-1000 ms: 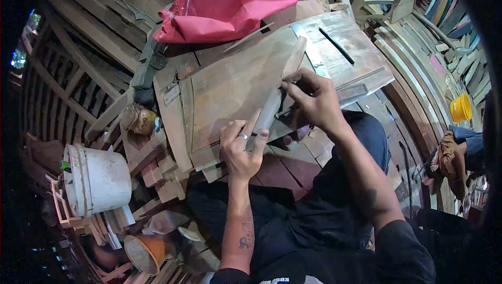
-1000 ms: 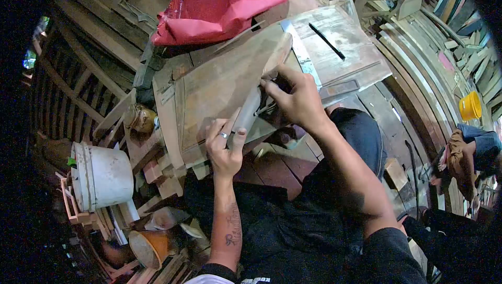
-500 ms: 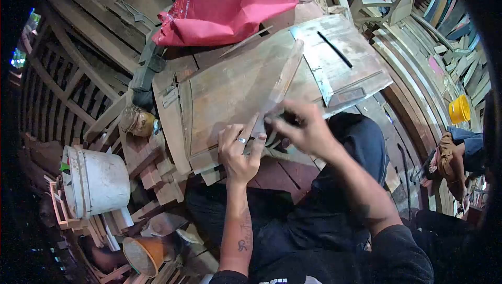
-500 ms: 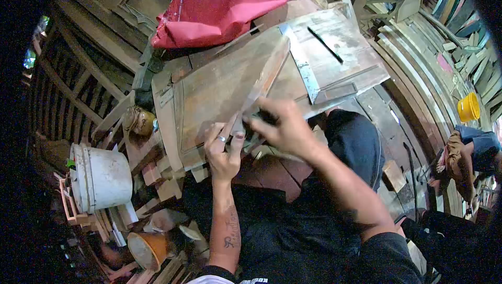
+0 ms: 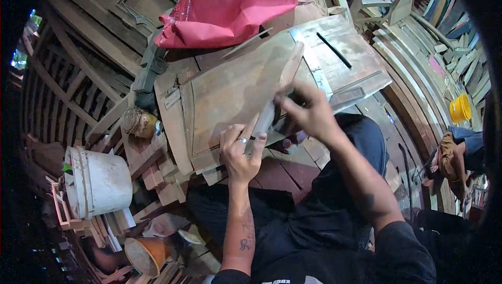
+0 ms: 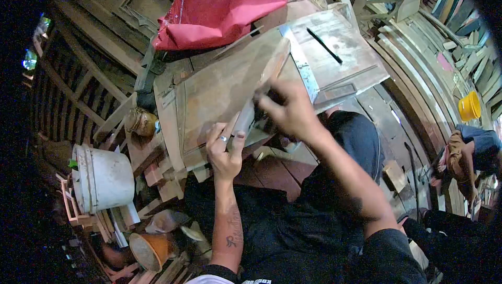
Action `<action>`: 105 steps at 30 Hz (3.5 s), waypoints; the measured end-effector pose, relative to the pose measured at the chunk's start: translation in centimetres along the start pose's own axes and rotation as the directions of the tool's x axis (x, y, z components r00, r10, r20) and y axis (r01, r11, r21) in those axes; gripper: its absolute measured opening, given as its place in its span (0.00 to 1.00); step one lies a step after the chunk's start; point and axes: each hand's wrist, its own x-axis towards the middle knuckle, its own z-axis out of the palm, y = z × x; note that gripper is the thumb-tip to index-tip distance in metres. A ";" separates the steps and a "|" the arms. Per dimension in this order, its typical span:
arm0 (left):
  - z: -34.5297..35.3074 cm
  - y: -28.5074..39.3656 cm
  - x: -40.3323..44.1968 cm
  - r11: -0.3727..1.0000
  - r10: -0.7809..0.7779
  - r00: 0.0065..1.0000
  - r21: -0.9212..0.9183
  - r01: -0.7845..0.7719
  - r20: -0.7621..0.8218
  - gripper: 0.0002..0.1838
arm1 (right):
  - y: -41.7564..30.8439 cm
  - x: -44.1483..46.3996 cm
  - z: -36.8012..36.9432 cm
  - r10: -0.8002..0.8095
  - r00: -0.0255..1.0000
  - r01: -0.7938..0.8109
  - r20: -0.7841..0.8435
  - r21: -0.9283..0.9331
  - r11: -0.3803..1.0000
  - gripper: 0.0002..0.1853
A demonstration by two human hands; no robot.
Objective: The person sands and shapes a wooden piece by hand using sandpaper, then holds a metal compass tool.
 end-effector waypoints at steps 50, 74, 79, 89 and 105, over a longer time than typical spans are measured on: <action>-0.4 0.4 -0.3 0.999 -0.038 0.998 -0.002 0.039 0.039 0.23 | -1.1 -0.3 -0.5 0.257 0.966 -0.257 0.012 0.062 0.964 0.07; -0.5 0.0 -0.5 0.994 -0.074 0.997 -0.085 0.073 -0.004 0.21 | 0.4 -0.7 -1.4 0.092 0.993 -0.097 -0.069 -0.076 0.992 0.13; 0.3 0.0 -0.4 1.000 -0.011 1.000 0.006 0.011 -0.003 0.25 | -0.5 -0.5 -1.9 0.191 0.978 -0.196 -0.080 -0.058 0.979 0.12; 0.5 -0.1 -0.2 1.000 -0.010 1.000 0.030 0.010 -0.016 0.26 | 0.6 -1.2 -0.3 -0.006 0.996 -0.003 -0.094 -0.098 0.995 0.11; 0.2 0.2 -0.9 0.999 -0.004 1.000 0.040 0.003 0.025 0.22 | 1.0 -1.6 1.8 -0.142 0.981 0.168 0.133 -0.207 0.964 0.14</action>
